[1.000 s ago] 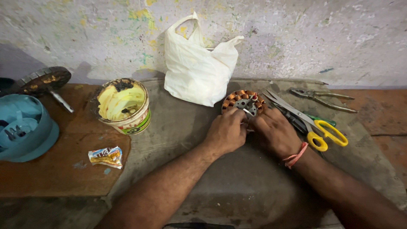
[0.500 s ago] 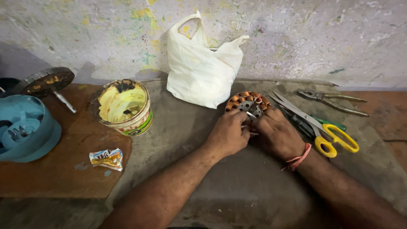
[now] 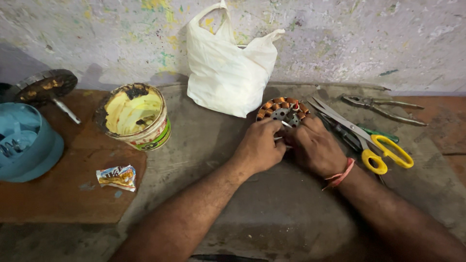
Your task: The person winds copper wire around the slots of a circular motor stator by hand. They repeatedly insert and pull the wire through the slots, adjusting the coil shape and tension throughout the process.
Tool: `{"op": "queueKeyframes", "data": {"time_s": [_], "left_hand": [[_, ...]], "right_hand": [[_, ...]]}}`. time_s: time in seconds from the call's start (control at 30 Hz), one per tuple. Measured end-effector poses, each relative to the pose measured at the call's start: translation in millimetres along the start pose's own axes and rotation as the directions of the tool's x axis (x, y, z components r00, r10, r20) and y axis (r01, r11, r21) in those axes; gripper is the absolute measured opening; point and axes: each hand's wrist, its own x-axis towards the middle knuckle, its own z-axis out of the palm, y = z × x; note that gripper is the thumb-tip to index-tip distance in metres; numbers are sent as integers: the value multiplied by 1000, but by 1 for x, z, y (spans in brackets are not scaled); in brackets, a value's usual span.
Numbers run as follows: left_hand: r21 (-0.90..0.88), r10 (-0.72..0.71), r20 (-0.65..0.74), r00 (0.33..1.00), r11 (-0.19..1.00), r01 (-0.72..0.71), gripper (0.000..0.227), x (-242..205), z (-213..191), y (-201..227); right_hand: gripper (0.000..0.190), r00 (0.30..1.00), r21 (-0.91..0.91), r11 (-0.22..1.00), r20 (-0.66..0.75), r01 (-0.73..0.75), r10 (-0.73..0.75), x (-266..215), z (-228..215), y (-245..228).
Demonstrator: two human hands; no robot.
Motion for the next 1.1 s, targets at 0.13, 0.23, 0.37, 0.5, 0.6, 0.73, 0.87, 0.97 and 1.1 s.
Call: {"op": "queueKeyframes", "data": {"time_s": [0.13,0.23,0.37,0.5,0.6,0.73,0.87,0.97,1.1], "left_hand": [[4,-19,26,999,1000,19,18,1,-1,0],[16,-21,27,999,1000,20,19,1,1,0],[31,-18,27,999,999,17,19,2,0,0],[36,-62,61,996,998,60,16,2,0,1],[19,-101,106,989,995,99,18,2,-1,2],[56,-50,73,996,997,46,14,1,-3,8],[137,-55,66,996,990,45,14,0,-6,14],[166,-30,69,997,986,18,14,0,-6,14],[170,-17,71,997,985,5,11,-1,-6,13]], "right_hand": [[39,995,-24,999,-99,28,-30,9,-1,-10],[38,992,-16,999,-117,45,-46,11,-4,-12],[38,989,-20,997,-127,69,-71,9,-5,-9],[21,997,-57,996,-46,-63,61,0,-2,-2],[21,958,35,979,-202,-202,205,-8,-7,6],[15,876,168,899,-213,-404,433,-14,-10,9],[15,880,23,910,-244,-414,407,-10,-11,15],[13,876,46,902,-222,-429,428,-9,-11,14],[12,879,73,903,-207,-424,429,-9,-10,15]]}}
